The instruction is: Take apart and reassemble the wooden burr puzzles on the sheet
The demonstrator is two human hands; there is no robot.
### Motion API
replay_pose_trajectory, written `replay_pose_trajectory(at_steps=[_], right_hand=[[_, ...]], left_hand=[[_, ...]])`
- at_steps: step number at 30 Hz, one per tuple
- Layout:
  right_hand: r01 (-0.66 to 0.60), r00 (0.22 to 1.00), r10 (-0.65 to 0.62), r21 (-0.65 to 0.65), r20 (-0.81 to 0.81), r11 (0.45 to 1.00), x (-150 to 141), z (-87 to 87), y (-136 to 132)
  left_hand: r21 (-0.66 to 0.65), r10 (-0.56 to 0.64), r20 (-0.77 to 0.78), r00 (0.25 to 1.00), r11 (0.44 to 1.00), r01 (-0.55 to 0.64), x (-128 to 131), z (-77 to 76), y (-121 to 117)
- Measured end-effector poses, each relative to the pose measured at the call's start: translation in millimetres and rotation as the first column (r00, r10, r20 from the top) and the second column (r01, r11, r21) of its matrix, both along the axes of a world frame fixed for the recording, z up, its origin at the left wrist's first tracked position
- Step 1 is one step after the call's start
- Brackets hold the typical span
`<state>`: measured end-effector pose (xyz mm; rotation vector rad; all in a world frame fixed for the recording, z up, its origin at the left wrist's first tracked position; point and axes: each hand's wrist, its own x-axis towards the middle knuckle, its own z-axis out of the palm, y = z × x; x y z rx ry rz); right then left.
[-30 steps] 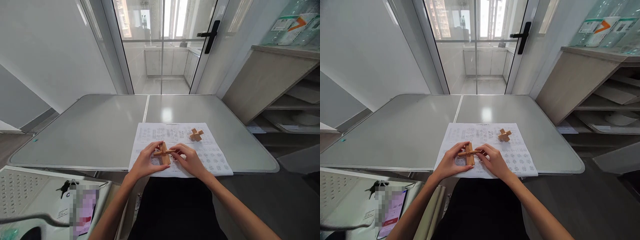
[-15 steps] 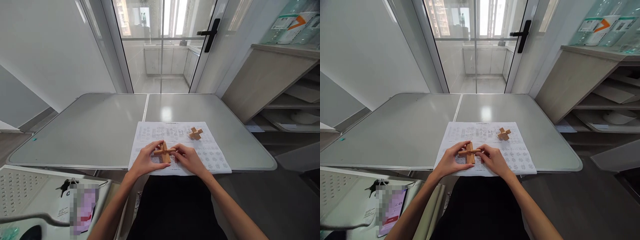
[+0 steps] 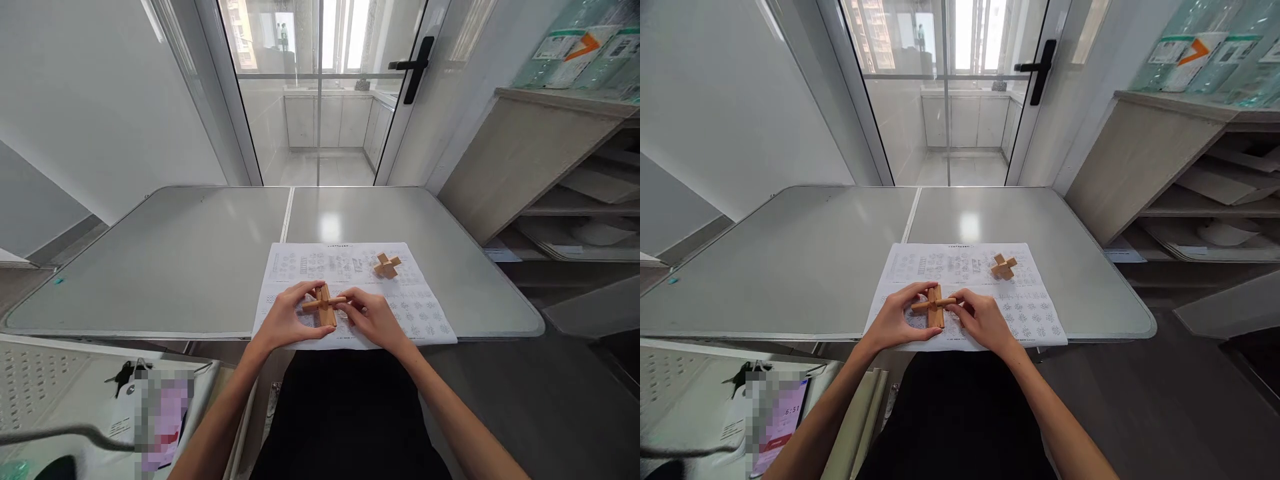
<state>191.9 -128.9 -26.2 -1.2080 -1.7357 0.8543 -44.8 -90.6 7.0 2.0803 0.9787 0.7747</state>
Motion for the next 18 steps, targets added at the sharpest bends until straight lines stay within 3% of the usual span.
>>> replay_pose_trajectory(at_steps=[12, 18], right_hand=[[0.036, 0.998, -0.039, 0.059, 0.055, 0.998, 0.3, -3.5, 1.1], [0.077, 0.994, -0.084, 0.098, 0.067, 0.992, -1.6, -6.5, 1.9]], left_hand=[[-0.056, -0.021, 0.032, 0.999, 0.998, 0.022, -0.2, 1.4, 0.3], [0.036, 0.027, 0.016, 0.999, 0.999, -0.028, 5.2, 2.4, -2.5]])
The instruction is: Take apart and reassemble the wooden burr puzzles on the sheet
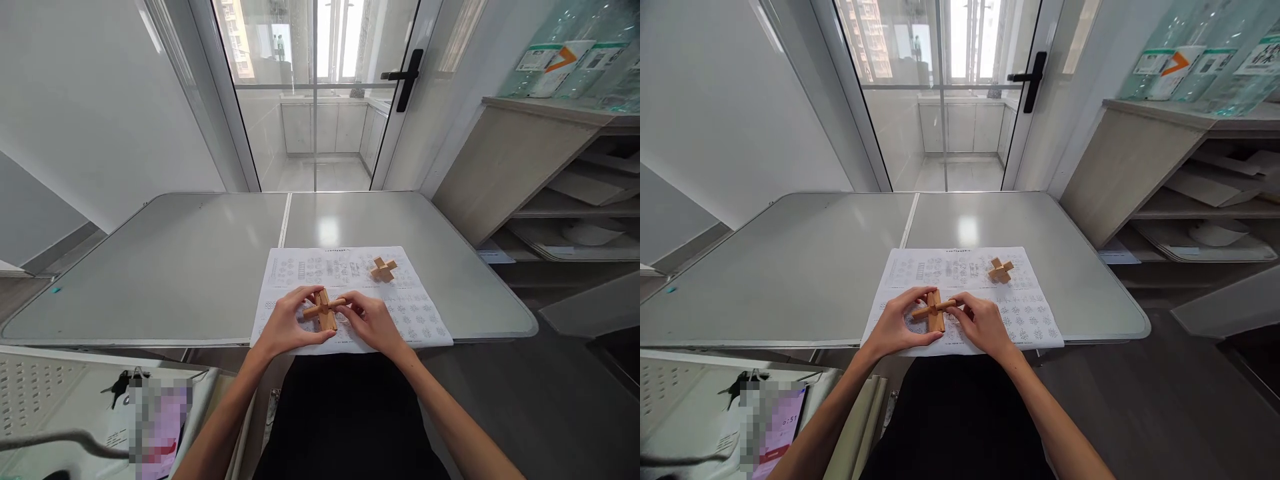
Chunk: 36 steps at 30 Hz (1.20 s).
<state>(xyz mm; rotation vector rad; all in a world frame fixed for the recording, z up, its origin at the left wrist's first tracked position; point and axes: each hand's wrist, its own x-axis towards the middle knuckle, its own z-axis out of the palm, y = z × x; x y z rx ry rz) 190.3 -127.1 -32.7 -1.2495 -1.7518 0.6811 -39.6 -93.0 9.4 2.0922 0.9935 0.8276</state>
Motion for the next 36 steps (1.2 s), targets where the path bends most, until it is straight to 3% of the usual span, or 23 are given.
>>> replay_pose_trajectory(at_steps=[5, 10, 15, 19, 24, 28, 31, 36], right_hand=[[0.030, 0.997, -0.035, 0.072, 0.062, 0.997, -1, 7.5, -2], [-0.047, 0.988, 0.021, 0.172, 0.153, 0.984, 2, 39.9, -17], [-0.125, 0.988, 0.097, 0.250, 0.122, 0.960, 1, 70.6, -34], [-0.151, 0.988, 0.141, 0.259, 0.058, 0.954, -2, 80.6, -37], [-0.154, 0.988, 0.150, 0.265, 0.038, 0.952, -3, 90.8, -36], [-0.136, 0.989, 0.143, 0.198, -0.025, 0.971, -1, 106.4, -33], [-0.093, 0.973, 0.105, 0.066, -0.207, 0.993, -1, 116.6, -25], [-0.107, 0.810, 0.002, -0.145, -0.586, 0.984, -5, 118.4, -2]], left_hand=[[0.114, 0.033, -0.027, 0.999, 0.993, -0.030, 0, 4.7, -1], [0.235, 0.009, -0.035, 0.999, 0.972, -0.001, -7, 19.4, -10], [0.376, -0.038, -0.030, 0.999, 0.925, 0.046, -12, 38.0, -20], [0.418, -0.074, -0.020, 0.997, 0.905, 0.076, -14, 51.0, -19], [0.388, -0.074, -0.027, 0.997, 0.918, 0.079, -14, 68.5, -12], [0.434, -0.058, -0.026, 0.998, 0.899, 0.063, -10, 80.1, -8], [0.494, 0.002, 0.011, 1.000, 0.869, -0.008, -4, 83.1, -4], [0.611, 0.164, 0.111, 0.980, 0.766, -0.197, 14, 77.4, 7]])
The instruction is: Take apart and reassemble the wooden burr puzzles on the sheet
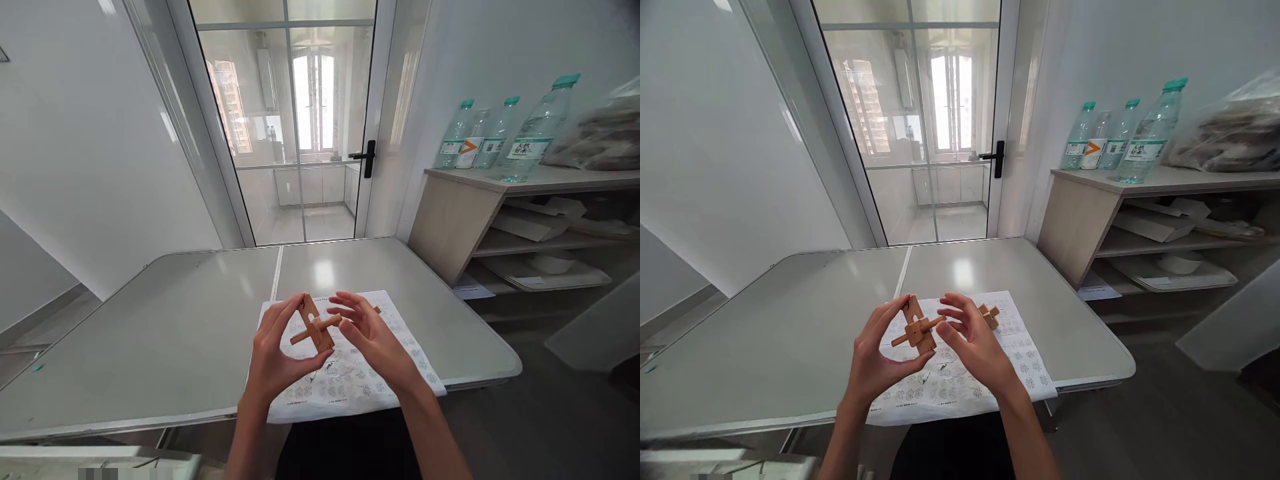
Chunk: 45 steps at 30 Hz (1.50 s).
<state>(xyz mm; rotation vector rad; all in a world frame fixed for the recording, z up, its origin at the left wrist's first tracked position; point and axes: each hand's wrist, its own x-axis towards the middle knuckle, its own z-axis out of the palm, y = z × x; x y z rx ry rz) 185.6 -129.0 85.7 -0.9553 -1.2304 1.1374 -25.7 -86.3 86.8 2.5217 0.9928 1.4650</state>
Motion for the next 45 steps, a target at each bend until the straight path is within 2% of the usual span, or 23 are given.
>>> replay_pose_trajectory(at_steps=[4, 9, 15, 20, 25, 27, 30, 34, 39, 45], right_hand=[[-0.013, 0.985, 0.002, -0.063, -0.172, 0.998, -10, -4.7, 10], [-0.014, 0.955, -0.022, -0.120, -0.297, 0.993, -25, -12.9, 7], [0.003, 0.950, -0.064, -0.196, -0.306, 0.981, -32, -27.3, -3], [0.126, 0.930, -0.183, -0.193, -0.318, 0.973, -26, -36.7, -1], [0.265, 0.894, -0.316, -0.195, -0.317, 0.944, -3, -53.5, 7], [0.340, 0.898, -0.380, -0.198, -0.223, 0.919, 4, -62.4, 10], [0.362, 0.932, -0.359, -0.156, 0.050, 0.919, 4, -76.7, 14], [0.329, 0.858, -0.304, 0.010, 0.414, 0.944, -8, -97.4, 20], [0.267, 0.779, -0.291, 0.127, 0.556, 0.955, -15, -118.9, 28], [0.217, 0.745, -0.283, 0.181, 0.605, 0.959, -12, -128.3, 32]], left_hand=[[0.046, 0.094, 0.054, 0.994, 0.994, -0.097, 18, -5.3, 8], [0.033, 0.065, 0.063, 0.996, 0.997, -0.068, 32, -14.7, 7], [-0.017, 0.066, 0.042, 0.997, 0.998, -0.066, 28, -31.3, -1], [-0.009, 0.070, 0.019, 0.997, 0.998, -0.070, 24, -36.5, -3], [-0.068, 0.104, -0.012, 0.995, 0.992, -0.104, 15, -45.9, 0], [-0.106, 0.128, 0.004, 0.992, 0.986, -0.127, 11, -50.3, 3], [-0.151, 0.161, 0.033, 0.986, 0.976, -0.154, 6, -55.1, 6], [-0.228, 0.161, 0.034, 0.986, 0.962, -0.149, 2, -59.7, 7], [-0.363, 0.137, 0.033, 0.990, 0.924, -0.116, -3, -67.5, 10], [-0.462, 0.084, 0.078, 0.993, 0.886, -0.039, -3, -74.2, 12]])
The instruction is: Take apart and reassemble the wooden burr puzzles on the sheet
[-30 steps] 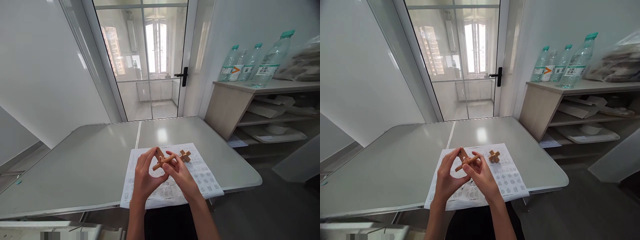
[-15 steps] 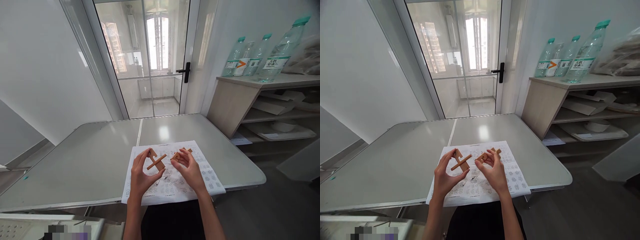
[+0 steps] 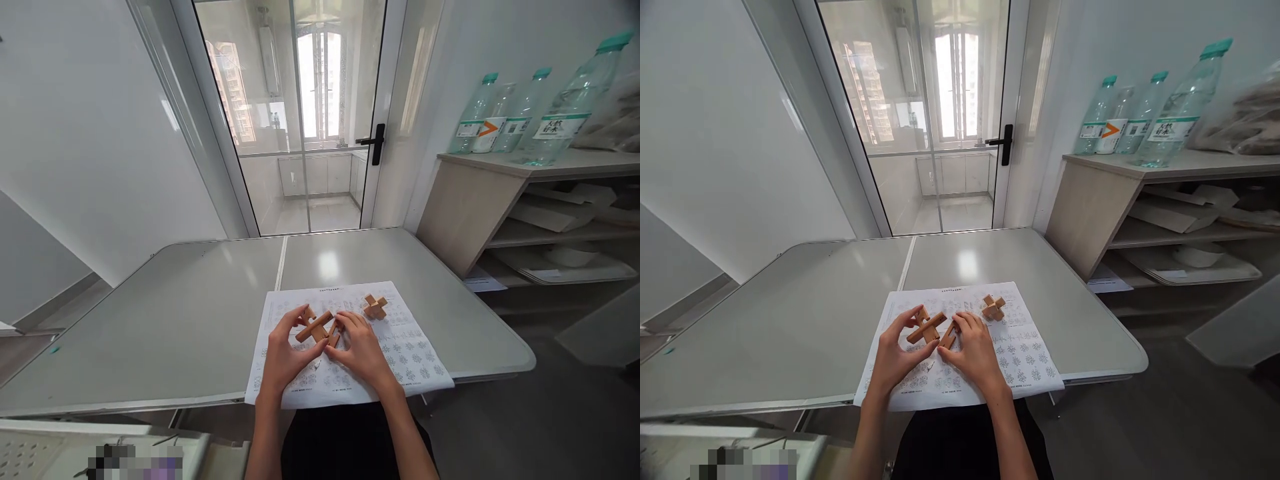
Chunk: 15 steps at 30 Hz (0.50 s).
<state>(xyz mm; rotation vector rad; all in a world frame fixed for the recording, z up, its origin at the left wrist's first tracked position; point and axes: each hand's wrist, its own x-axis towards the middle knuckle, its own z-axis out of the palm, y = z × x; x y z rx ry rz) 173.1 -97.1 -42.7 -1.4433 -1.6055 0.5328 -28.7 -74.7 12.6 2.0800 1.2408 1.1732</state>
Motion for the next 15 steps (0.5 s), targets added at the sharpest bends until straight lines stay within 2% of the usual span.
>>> replay_pose_trajectory(at_steps=[3, 8, 12, 15], right_hand=[[-0.030, 0.999, 0.030, -0.005, -0.041, 1.000, 1, 3.0, -1], [-0.118, 0.953, 0.127, 0.048, -0.276, 0.992, 6, 16.7, -5], [-0.080, 0.932, 0.086, 0.031, -0.352, 0.996, 8, 21.6, -6], [-0.122, 0.909, 0.102, -0.024, -0.403, 0.992, 8, 21.1, -6]], left_hand=[[-0.036, -0.056, 0.058, 0.997, 0.998, 0.058, 1, -3.0, 1], [-0.128, -0.066, 0.056, 0.996, 0.989, 0.073, 3, -8.3, 1], [-0.237, -0.049, 0.021, 0.999, 0.970, 0.052, 5, -9.9, 0], [-0.279, -0.058, 0.006, 0.998, 0.958, 0.058, 5, -8.8, -1]])
